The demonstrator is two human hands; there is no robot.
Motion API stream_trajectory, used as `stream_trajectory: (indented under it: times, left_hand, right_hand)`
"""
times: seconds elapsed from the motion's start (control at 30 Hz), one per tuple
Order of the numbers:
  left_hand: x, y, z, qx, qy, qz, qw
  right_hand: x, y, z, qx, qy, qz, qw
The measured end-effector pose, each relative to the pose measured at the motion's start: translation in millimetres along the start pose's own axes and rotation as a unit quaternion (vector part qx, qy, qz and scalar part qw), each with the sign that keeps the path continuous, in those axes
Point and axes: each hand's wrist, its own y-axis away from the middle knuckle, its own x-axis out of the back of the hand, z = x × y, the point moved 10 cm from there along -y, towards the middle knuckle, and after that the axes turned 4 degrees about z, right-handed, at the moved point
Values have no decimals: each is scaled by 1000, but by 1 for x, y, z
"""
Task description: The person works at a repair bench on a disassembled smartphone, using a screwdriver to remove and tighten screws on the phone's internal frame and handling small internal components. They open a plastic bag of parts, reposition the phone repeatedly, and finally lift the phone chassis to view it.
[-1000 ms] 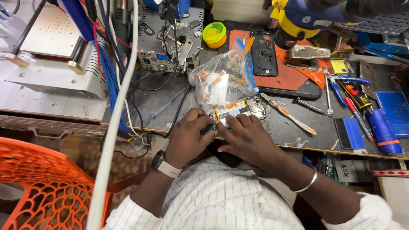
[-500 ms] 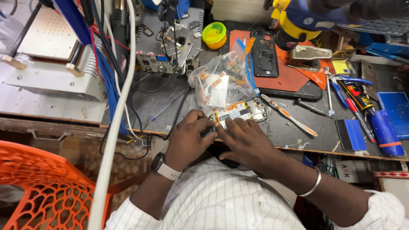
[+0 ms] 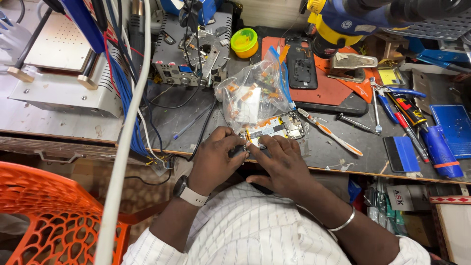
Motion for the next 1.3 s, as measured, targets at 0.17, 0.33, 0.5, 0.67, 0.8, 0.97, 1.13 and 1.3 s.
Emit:
stream_trajectory:
  times: [0.17, 0.33, 0.5, 0.67, 0.8, 0.97, 1.13, 1.3]
  left_hand:
    - [1, 0, 6, -12, -1, 3, 1000]
    - [0, -5, 0, 73, 80, -52, 993]
    - [12, -3, 36, -51, -54, 60, 995]
    - [-24, -10, 60, -74, -140, 33, 987]
    - [-41, -9, 77, -107, -203, 47, 972]
    - [-50, 6, 95, -177, -267, 97, 942]
    - [-54, -1, 81, -105, -261, 68, 957]
    - [-55, -5, 84, -82, -266, 47, 959]
  right_hand:
    - [0, -4, 2, -31, -10, -26, 999]
    - [29, 13, 10, -67, -93, 71, 991]
    - [31, 50, 38, -206, -128, 82, 967]
    - [38, 57, 43, -174, -117, 111, 971]
    - [39, 59, 44, -172, -116, 111, 972]
    - [43, 67, 46, -156, -142, 139, 967]
    - [44, 73, 47, -153, -123, 170, 966]
    - [47, 80, 49, -150, -124, 167, 967]
